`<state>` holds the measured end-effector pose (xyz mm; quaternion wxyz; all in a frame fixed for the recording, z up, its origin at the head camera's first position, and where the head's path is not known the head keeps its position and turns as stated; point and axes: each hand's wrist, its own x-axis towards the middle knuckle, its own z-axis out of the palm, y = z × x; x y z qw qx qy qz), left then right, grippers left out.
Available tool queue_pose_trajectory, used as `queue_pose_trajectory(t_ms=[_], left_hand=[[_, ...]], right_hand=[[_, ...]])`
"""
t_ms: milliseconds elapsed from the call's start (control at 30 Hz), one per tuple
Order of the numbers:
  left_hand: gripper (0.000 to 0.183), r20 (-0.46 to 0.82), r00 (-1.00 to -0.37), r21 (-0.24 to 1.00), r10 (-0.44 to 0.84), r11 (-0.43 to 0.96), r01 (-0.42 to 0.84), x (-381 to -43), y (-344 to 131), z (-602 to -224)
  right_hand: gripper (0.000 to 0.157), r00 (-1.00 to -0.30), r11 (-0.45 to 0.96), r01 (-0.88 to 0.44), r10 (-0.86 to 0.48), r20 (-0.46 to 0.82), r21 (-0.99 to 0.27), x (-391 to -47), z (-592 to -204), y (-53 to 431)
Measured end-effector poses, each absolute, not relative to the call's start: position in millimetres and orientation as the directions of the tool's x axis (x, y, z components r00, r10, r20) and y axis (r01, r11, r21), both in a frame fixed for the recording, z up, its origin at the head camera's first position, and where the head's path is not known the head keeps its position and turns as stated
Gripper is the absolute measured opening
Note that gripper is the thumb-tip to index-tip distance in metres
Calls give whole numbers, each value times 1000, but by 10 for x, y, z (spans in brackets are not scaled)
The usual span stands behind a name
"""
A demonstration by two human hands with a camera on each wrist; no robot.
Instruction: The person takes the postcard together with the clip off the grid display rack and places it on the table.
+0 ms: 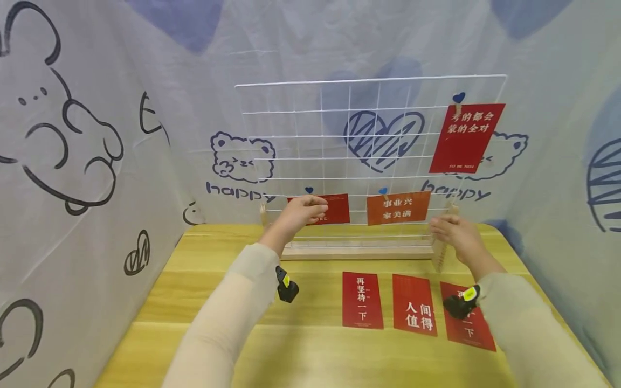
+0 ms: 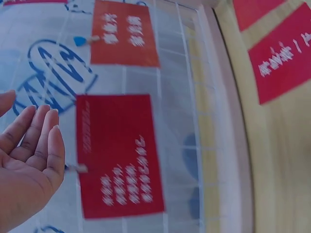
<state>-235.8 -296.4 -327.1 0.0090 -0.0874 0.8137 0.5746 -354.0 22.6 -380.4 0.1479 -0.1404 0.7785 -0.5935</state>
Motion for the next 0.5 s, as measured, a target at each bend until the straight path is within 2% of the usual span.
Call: queue_pose_trajectory(t_ms=[167, 267, 400, 500], left_hand=[[35, -79, -990, 944, -117, 309, -112, -2503, -2794, -3082], [32, -45, -994, 948, -98, 310, -74, -2596, -2686, -2989], [32, 3, -998, 952, -61, 305, -16, -2709, -2547, -2881], [32, 29, -999, 954, -38, 300, 17, -2790, -2459, -2814]], right_hand=[[61, -915, 221, -59, -401, -36, -973, -3628, -3653, 274], [56, -918, 184, -58, -397, -20, -981, -3673, -3576, 336], [33, -921, 165, -85, -390, 14, -983, -3718, -3484, 426], [16, -923, 94, -81, -384, 39, -992, -3751, -3421, 473]])
